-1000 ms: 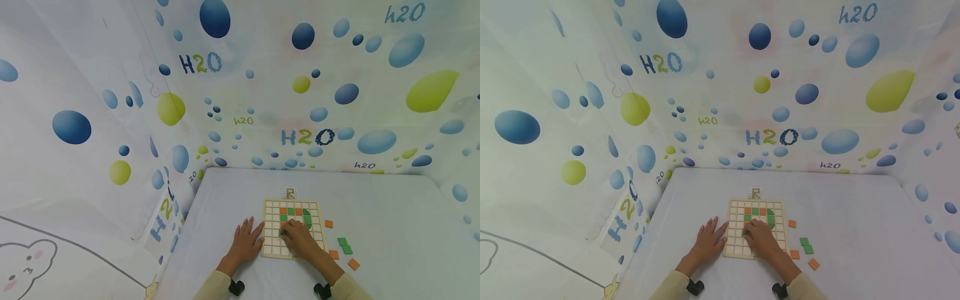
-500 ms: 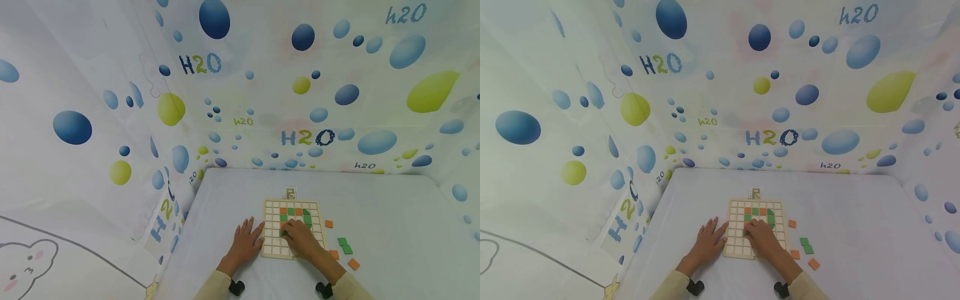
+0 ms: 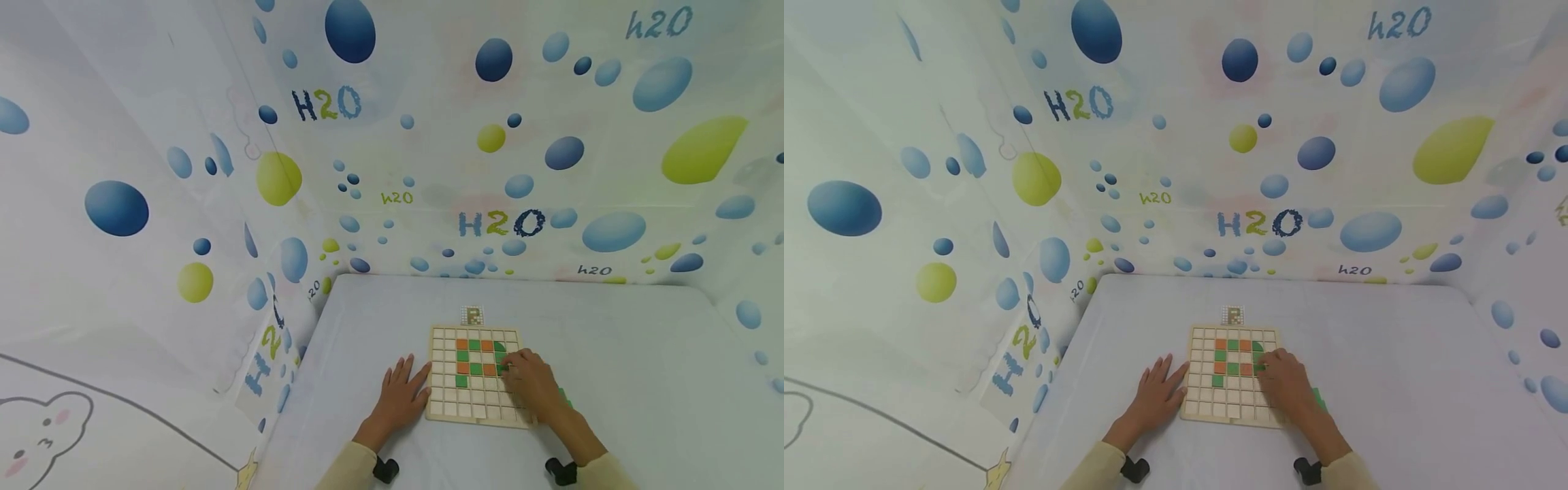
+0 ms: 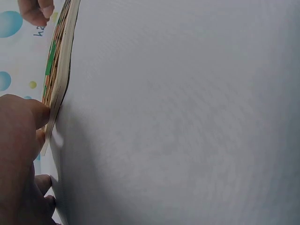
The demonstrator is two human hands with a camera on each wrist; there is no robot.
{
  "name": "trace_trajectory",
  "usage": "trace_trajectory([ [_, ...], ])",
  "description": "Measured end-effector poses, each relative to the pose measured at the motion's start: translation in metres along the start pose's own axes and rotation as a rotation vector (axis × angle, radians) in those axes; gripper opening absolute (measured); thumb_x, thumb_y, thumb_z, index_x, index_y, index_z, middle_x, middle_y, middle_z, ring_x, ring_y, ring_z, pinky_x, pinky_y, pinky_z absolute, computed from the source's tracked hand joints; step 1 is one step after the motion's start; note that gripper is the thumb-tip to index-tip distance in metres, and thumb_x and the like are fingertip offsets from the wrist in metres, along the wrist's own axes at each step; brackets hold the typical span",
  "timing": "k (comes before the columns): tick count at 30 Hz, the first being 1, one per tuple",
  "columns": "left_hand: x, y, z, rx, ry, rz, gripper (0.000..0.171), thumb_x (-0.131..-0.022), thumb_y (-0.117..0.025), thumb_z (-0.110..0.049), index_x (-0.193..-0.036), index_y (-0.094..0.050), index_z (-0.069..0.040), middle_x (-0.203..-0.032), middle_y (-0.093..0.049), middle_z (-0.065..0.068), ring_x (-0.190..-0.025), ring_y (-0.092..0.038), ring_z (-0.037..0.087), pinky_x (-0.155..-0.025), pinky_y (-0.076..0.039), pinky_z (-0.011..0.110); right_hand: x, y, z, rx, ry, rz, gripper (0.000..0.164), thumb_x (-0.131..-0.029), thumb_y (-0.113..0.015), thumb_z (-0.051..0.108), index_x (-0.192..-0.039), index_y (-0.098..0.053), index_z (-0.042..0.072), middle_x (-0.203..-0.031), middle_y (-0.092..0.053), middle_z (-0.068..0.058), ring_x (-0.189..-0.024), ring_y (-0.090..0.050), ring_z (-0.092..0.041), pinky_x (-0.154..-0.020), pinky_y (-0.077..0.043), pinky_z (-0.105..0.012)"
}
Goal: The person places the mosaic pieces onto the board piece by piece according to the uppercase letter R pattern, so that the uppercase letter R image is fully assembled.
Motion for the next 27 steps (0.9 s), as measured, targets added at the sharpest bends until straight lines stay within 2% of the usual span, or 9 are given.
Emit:
trace_trajectory([
  [4,0.000,0.000,0.001,-0.002,-0.002,-0.006,0.055,-0.110,-0.049,-0.039,-0.163,-0.043,-0.026,-0.173,-0.028,0.017,-0.160,-0.023,0.042,-0.125,-0.021,0.067,-0.002,0.014,-0.034,0.018,-0.125,0.017,0.034,-0.097,-0.075,0.014,-0.128,-0.067,0.001,-0.124,-0.064,-0.022,-0.114,-0.062,-0.043,-0.091,-0.050,-0.062],
  [7,0.000,-0.001,0.002,-0.007,-0.002,-0.009,0.055,-0.110,-0.050,-0.040,-0.163,-0.044,-0.027,-0.173,-0.029,0.017,-0.160,-0.023,0.042,-0.125,-0.021,0.067,-0.001,0.021,-0.051,0.029,-0.168,0.034,0.043,-0.095,-0.074,0.010,-0.134,-0.062,-0.004,-0.129,-0.061,-0.029,-0.117,-0.058,-0.049,-0.094,-0.048,-0.066],
  [10,0.000,-0.002,0.003,-0.013,0.000,-0.007,0.055,-0.110,-0.049,-0.040,-0.163,-0.043,-0.027,-0.173,-0.029,0.016,-0.160,-0.023,0.042,-0.125,-0.021,0.066,0.000,0.023,-0.062,0.056,-0.187,0.049,0.043,-0.095,-0.074,0.009,-0.134,-0.062,-0.005,-0.131,-0.059,-0.032,-0.119,-0.057,-0.052,-0.096,-0.049,-0.067],
  [16,0.000,-0.001,0.002,-0.009,-0.006,-0.012,0.054,-0.110,-0.050,-0.039,-0.163,-0.044,-0.026,-0.172,-0.029,0.017,-0.160,-0.023,0.043,-0.124,-0.021,0.067,0.001,0.017,-0.071,0.019,-0.206,0.048,0.030,-0.097,-0.068,0.005,-0.125,-0.069,-0.005,-0.126,-0.061,-0.032,-0.117,-0.058,-0.051,-0.099,-0.048,-0.066],
  [20,0.001,-0.001,0.002,0.007,-0.021,-0.024,0.054,-0.110,-0.050,-0.037,-0.162,-0.045,-0.024,-0.171,-0.030,0.019,-0.159,-0.024,0.045,-0.123,-0.021,0.069,0.000,0.015,-0.073,-0.015,-0.196,0.044,0.030,-0.097,-0.069,0.005,-0.124,-0.068,-0.007,-0.122,-0.062,-0.030,-0.115,-0.060,-0.048,-0.100,-0.048,-0.065],
  [24,0.001,0.000,0.002,0.012,-0.027,-0.021,0.054,-0.110,-0.050,-0.037,-0.162,-0.045,-0.024,-0.171,-0.030,0.020,-0.159,-0.024,0.046,-0.123,-0.021,0.069,0.000,0.013,-0.072,-0.050,-0.187,0.041,0.031,-0.097,-0.071,0.006,-0.126,-0.067,-0.007,-0.125,-0.060,-0.030,-0.118,-0.059,-0.047,-0.100,-0.049,-0.064],
  [27,0.001,0.002,0.001,0.010,-0.024,-0.017,0.054,-0.110,-0.049,-0.038,-0.162,-0.044,-0.024,-0.171,-0.030,0.019,-0.159,-0.024,0.045,-0.124,-0.021,0.068,0.000,0.012,-0.070,-0.059,-0.178,0.042,0.029,-0.098,-0.070,0.007,-0.125,-0.068,-0.005,-0.125,-0.060,-0.028,-0.114,-0.061,-0.043,-0.097,-0.051,-0.060],
])
Point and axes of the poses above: each hand's wrist, its own x-axis away from the middle knuckle, its own y-axis out of the back of the hand, z = x × y, the point moved 5 cm from there along -x, towards the middle knuckle
